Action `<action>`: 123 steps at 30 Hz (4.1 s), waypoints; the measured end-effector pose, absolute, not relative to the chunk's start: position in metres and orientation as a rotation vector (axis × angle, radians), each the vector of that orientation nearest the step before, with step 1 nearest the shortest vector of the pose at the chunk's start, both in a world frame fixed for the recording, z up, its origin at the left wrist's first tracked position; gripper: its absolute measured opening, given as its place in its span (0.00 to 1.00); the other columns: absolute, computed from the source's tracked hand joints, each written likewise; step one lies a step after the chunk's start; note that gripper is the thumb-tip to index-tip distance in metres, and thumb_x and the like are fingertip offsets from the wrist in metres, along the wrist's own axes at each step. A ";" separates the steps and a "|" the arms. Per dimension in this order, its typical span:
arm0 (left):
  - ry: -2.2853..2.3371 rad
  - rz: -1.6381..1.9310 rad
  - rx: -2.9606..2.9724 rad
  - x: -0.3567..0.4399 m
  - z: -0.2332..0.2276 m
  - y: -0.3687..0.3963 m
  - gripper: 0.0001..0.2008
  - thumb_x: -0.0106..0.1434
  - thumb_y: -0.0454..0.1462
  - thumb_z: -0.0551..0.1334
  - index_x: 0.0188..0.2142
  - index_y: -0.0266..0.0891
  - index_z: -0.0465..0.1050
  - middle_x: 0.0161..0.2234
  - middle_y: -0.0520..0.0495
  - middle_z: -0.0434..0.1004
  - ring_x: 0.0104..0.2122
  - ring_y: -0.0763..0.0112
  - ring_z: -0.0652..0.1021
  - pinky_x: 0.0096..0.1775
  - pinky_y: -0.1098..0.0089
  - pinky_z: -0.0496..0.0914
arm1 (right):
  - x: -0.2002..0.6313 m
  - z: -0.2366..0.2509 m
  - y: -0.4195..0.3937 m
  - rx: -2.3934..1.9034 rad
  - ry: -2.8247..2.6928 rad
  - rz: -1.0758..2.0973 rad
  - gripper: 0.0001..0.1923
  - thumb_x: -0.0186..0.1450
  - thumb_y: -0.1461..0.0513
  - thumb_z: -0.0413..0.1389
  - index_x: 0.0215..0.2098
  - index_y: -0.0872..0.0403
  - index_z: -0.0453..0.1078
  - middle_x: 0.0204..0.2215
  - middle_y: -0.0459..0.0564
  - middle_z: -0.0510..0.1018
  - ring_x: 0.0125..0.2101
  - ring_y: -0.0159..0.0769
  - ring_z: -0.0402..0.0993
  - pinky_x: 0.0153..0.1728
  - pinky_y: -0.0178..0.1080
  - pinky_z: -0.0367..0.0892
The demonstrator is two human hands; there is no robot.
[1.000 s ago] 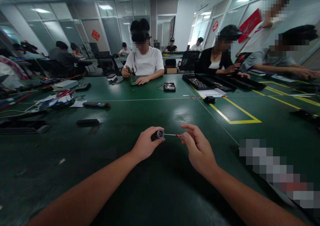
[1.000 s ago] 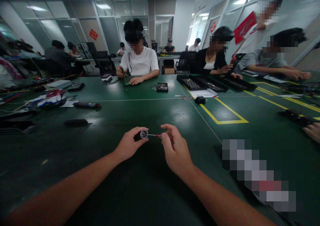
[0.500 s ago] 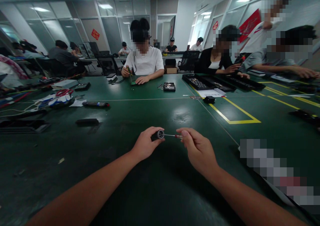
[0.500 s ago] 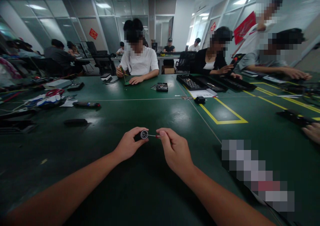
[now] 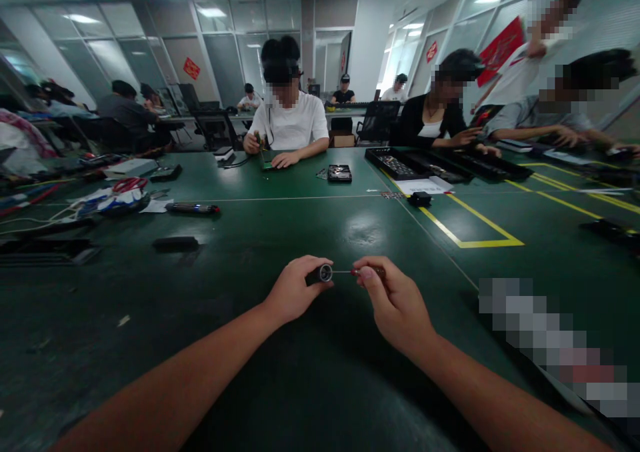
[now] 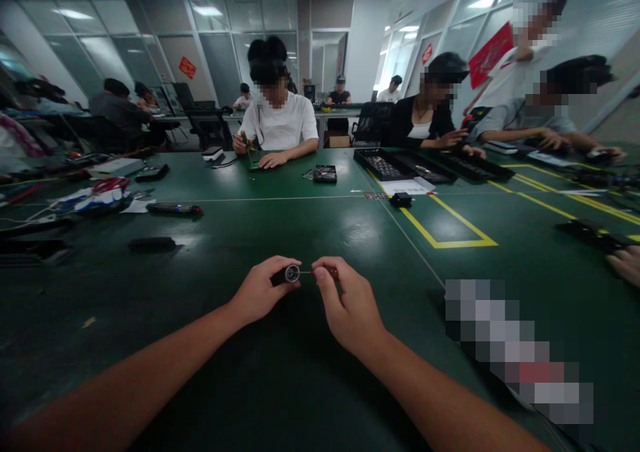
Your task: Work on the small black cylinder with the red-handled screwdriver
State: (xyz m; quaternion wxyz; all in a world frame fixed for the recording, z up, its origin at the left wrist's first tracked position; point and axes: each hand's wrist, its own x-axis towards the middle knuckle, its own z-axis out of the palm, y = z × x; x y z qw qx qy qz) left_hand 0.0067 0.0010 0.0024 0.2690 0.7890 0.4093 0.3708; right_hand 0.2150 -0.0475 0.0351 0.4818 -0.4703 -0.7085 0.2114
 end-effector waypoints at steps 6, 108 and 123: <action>1.235 1.055 2.188 0.006 0.006 -0.002 0.19 0.62 0.35 0.70 0.53 0.43 0.75 0.49 0.48 0.79 0.50 0.62 0.77 0.53 0.57 0.69 | 0.215 0.033 -0.050 -1.109 -1.681 0.544 0.09 0.73 0.57 0.51 0.47 0.50 0.70 0.35 0.49 0.81 0.35 0.39 0.79 0.37 0.40 0.69; 1.152 1.046 2.330 -0.006 0.005 0.008 0.19 0.61 0.36 0.72 0.52 0.42 0.77 0.47 0.46 0.80 0.48 0.61 0.78 0.52 0.57 0.71 | 0.212 0.027 -0.042 -1.124 -1.493 0.686 0.08 0.73 0.55 0.53 0.43 0.50 0.69 0.32 0.47 0.78 0.33 0.37 0.77 0.36 0.40 0.71; 1.206 1.021 2.333 -0.007 0.003 0.010 0.20 0.60 0.37 0.72 0.52 0.42 0.77 0.47 0.45 0.80 0.47 0.60 0.78 0.52 0.55 0.72 | 0.213 0.030 -0.044 -1.101 -1.560 0.597 0.07 0.74 0.56 0.52 0.44 0.49 0.68 0.33 0.47 0.78 0.33 0.36 0.77 0.36 0.40 0.69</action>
